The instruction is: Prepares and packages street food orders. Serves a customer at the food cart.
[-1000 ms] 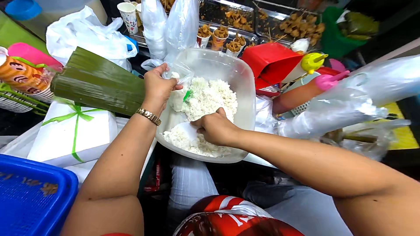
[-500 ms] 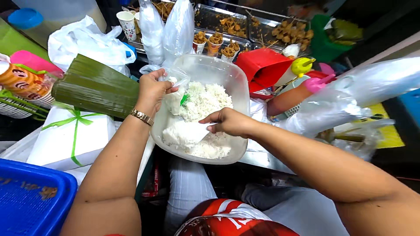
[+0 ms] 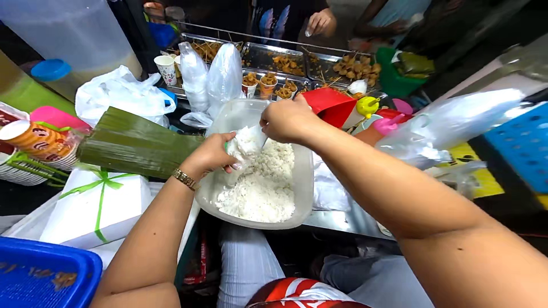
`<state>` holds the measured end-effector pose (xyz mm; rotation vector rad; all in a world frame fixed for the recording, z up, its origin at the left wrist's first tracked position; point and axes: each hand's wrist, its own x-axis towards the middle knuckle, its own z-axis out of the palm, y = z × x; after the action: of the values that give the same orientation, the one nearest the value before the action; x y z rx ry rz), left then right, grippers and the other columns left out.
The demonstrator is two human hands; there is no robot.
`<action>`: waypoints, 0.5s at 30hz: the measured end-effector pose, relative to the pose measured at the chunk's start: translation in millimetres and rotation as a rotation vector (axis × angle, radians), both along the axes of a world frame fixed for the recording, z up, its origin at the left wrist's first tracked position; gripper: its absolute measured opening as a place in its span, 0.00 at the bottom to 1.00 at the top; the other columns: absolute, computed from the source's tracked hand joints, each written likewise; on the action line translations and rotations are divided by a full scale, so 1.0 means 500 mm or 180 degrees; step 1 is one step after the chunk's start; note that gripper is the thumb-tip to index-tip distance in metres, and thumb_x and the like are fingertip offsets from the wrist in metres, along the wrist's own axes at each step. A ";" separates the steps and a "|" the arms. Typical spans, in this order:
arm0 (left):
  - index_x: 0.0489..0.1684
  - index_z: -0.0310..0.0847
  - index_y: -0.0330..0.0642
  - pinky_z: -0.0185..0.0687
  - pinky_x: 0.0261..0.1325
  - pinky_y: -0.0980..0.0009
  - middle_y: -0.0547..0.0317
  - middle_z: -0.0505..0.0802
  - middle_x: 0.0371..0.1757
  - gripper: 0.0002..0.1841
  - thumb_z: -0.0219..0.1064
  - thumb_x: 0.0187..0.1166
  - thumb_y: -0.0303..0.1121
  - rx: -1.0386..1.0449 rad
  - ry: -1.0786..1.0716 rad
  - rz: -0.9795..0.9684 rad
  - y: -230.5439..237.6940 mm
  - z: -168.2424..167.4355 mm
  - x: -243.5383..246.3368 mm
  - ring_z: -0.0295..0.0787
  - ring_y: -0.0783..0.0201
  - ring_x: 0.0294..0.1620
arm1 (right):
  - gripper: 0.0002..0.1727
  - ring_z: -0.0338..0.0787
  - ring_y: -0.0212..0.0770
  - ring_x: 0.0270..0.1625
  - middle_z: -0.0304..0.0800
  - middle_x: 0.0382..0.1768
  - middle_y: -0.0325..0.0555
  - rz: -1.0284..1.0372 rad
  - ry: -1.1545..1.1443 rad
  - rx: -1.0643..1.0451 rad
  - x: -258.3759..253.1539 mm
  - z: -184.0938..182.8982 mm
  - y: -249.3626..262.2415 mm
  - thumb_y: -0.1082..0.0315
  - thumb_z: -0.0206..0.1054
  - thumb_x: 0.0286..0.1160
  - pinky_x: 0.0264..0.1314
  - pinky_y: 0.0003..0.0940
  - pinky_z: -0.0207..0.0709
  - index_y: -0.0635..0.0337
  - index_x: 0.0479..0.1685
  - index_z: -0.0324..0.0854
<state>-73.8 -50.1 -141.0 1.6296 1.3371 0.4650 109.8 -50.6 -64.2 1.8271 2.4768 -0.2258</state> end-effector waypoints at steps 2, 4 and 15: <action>0.91 0.58 0.39 0.83 0.24 0.74 0.38 0.89 0.60 0.46 0.72 0.65 0.08 -0.0076 -0.0142 0.0076 -0.001 -0.005 0.007 0.82 0.68 0.18 | 0.07 0.87 0.65 0.59 0.91 0.46 0.62 0.0300 -0.0400 0.0111 -0.039 -0.004 -0.013 0.72 0.67 0.76 0.73 0.74 0.59 0.67 0.39 0.88; 0.88 0.62 0.38 0.83 0.24 0.73 0.39 0.91 0.55 0.45 0.73 0.63 0.08 -0.0041 -0.0171 0.0182 -0.002 -0.017 0.014 0.84 0.66 0.17 | 0.06 0.89 0.64 0.55 0.92 0.42 0.61 0.0692 -0.0648 0.0243 -0.068 -0.020 -0.024 0.77 0.66 0.75 0.77 0.73 0.57 0.70 0.38 0.88; 0.61 0.79 0.36 0.89 0.28 0.73 0.51 0.93 0.41 0.25 0.74 0.65 0.10 0.0136 -0.0539 0.0196 -0.027 0.009 0.025 0.91 0.65 0.23 | 0.10 0.87 0.56 0.48 0.88 0.39 0.57 0.1035 -0.2013 0.0758 -0.126 0.032 -0.056 0.81 0.56 0.80 0.72 0.66 0.61 0.72 0.39 0.85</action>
<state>-61.5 -63.5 -136.3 1.5501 1.2604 0.6579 46.9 -78.6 -48.5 1.2446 2.3287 0.5889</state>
